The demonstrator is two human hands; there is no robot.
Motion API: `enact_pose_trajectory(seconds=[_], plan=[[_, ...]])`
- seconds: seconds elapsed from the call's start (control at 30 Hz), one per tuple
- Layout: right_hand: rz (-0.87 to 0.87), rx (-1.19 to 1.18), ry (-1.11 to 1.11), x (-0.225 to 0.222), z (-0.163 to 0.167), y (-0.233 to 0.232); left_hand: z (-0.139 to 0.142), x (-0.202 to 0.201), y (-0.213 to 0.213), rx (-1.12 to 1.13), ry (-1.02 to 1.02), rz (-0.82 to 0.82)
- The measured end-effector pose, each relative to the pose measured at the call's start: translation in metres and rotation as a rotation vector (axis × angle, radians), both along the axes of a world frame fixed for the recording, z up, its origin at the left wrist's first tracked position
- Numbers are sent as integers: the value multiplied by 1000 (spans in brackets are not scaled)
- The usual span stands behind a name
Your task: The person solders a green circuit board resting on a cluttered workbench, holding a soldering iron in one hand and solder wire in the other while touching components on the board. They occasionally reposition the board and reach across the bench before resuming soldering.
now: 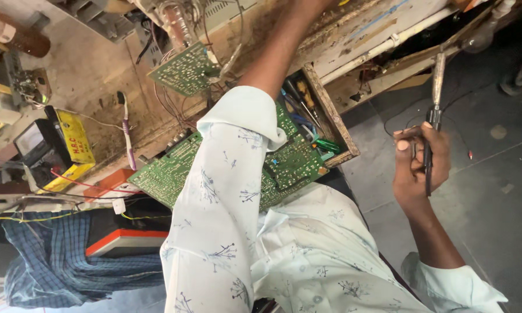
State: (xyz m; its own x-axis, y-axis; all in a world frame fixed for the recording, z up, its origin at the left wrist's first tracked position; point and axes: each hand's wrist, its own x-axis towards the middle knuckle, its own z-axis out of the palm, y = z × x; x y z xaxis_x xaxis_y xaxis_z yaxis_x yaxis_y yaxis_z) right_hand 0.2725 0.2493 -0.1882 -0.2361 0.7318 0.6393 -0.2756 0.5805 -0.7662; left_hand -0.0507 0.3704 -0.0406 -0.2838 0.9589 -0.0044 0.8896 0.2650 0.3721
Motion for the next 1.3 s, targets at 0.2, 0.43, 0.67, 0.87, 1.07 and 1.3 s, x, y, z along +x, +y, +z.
enact_pose_trajectory(seconds=[0.2,0.43,0.67,0.87,1.07,1.3], plan=[[-36,39,-47,6,4,-1,3,7,-2,-10,1,-4],[37,-69,10,2,9,-7,-10,4,4,8,6,-14],[1,35,3,4,4,-5,-2,16,-11,89,12,-17],[-27,-31,61,3,1,-3,26,90,-150,926,81,66],[-19,70,53,-13,28,-21,37,87,-286,757,-23,280],[52,191,-41,-46,69,-57,43,74,-322,685,35,437]])
